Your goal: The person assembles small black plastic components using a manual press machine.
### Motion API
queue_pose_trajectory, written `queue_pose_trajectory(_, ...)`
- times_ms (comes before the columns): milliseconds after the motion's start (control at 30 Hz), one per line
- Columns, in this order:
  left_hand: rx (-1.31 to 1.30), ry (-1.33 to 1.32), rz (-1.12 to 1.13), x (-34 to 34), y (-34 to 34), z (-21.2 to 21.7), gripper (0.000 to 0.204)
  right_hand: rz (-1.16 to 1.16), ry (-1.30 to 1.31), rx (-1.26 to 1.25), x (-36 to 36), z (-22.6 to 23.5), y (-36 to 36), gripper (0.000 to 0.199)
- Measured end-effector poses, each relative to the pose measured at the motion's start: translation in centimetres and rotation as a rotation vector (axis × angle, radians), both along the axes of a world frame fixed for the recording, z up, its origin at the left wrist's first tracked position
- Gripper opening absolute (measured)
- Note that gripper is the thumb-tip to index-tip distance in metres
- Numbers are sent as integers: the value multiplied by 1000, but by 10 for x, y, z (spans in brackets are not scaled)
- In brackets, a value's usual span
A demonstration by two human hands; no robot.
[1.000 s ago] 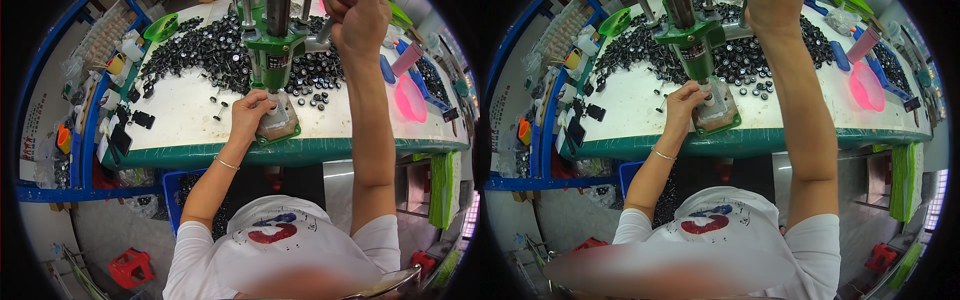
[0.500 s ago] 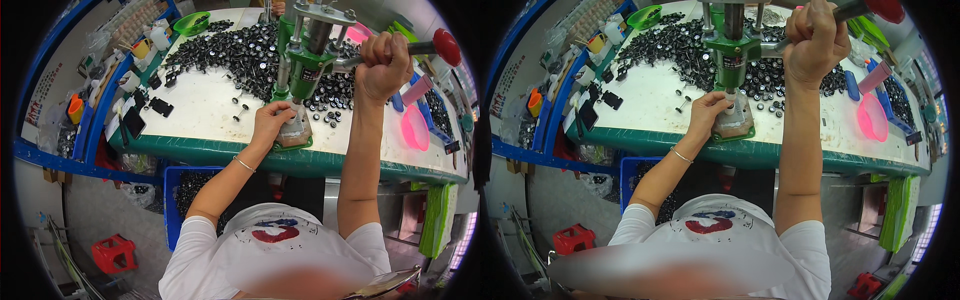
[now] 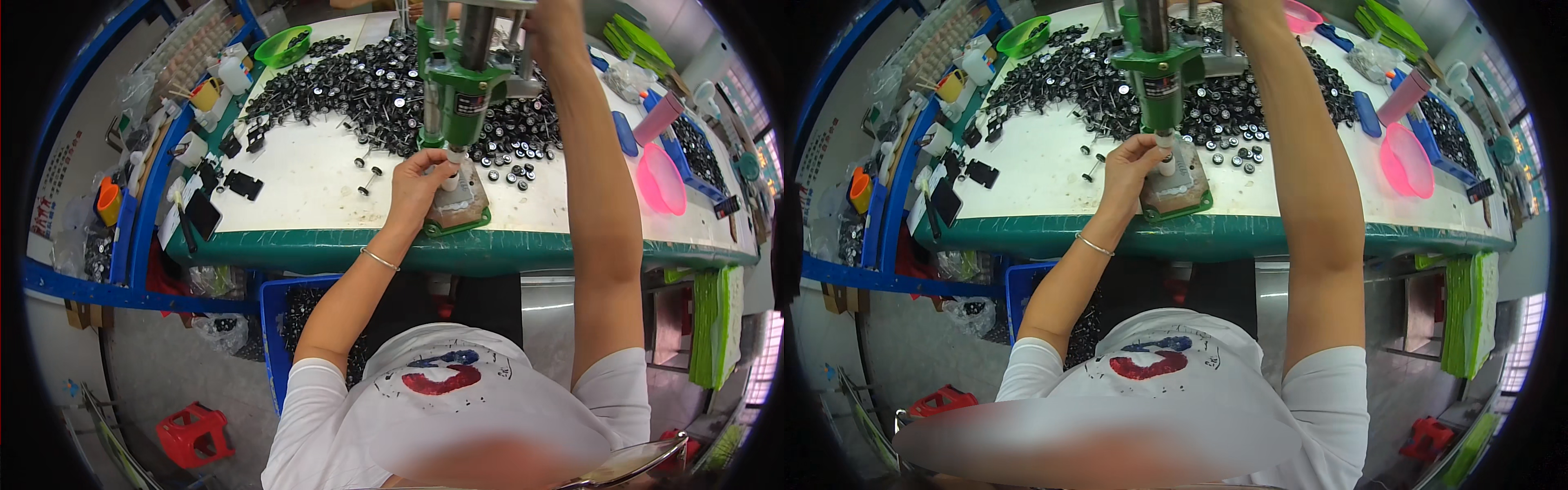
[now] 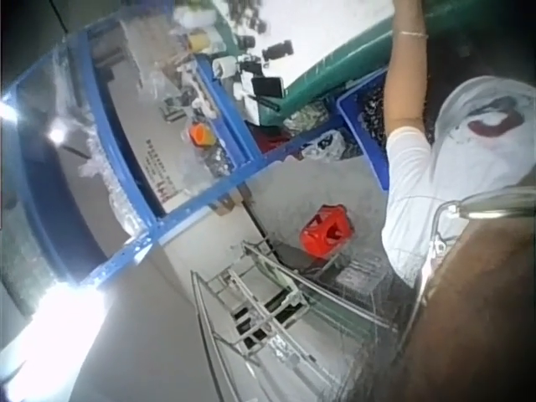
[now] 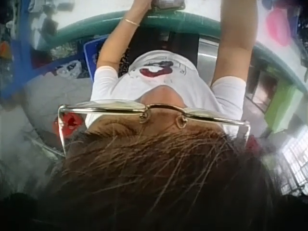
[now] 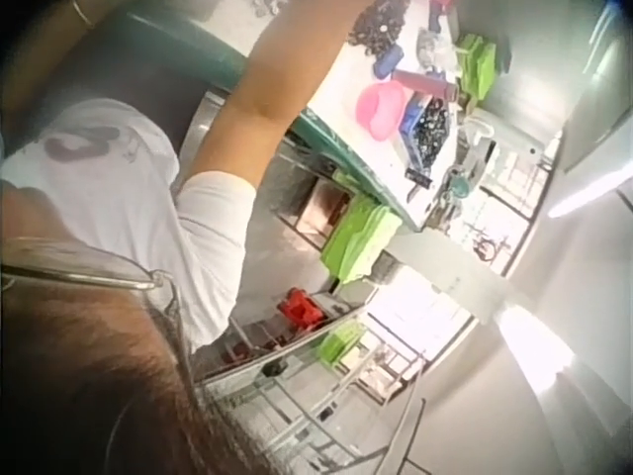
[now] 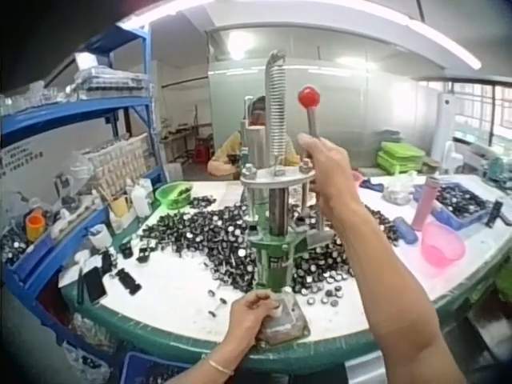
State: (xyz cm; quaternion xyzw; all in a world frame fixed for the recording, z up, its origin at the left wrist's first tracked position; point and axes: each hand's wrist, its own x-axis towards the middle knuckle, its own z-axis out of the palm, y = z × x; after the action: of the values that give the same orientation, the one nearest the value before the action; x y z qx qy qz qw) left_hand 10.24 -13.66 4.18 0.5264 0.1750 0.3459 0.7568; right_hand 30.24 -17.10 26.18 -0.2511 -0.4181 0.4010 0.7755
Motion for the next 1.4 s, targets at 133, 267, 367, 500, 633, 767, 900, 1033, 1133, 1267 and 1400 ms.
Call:
queue_pose_trajectory(133,72,46,100,-8,15,-9,15,-486,-244,-175,-17,-10,22,23)
queue_pose_trajectory(267,458,279,286,-50,55,-10,15,-984,-856,-139,-15,-52,-13,20)
queue_pose_trajectory(367,570,526,384,-86,89,-16,16,-945,-678,-342,-8,-105,-47,24)
queue_pose_trajectory(500,576,797,320,-110,119,-34,21,-866,-1198,-393,-13,-213,-85,17)
queue_pose_trajectory(633,746,889,312,-109,122,-32,22,-816,-1600,-447,-36,-253,-98,15)
queue_pose_trajectory(767,993,802,470,-84,121,-30,22,-841,-1614,-422,-32,-254,-94,18)
queue_pose_trajectory(900,1010,822,336,-66,133,-33,20,-743,-1191,-503,-41,-233,-85,19)
queue_pose_trajectory(1033,887,696,374,-67,139,-35,17,-566,-856,-427,-70,-212,-74,21)
queue_pose_trajectory(1133,807,490,476,-69,141,-37,16,-547,-896,-422,-88,-211,-72,19)
queue_pose_trajectory(1267,185,316,393,-75,119,-8,19,-673,-1080,-268,-86,-224,-70,17)
queue_pose_trajectory(1400,-65,-9,181,-73,94,1,17,-613,-897,-328,-92,-235,-69,17)
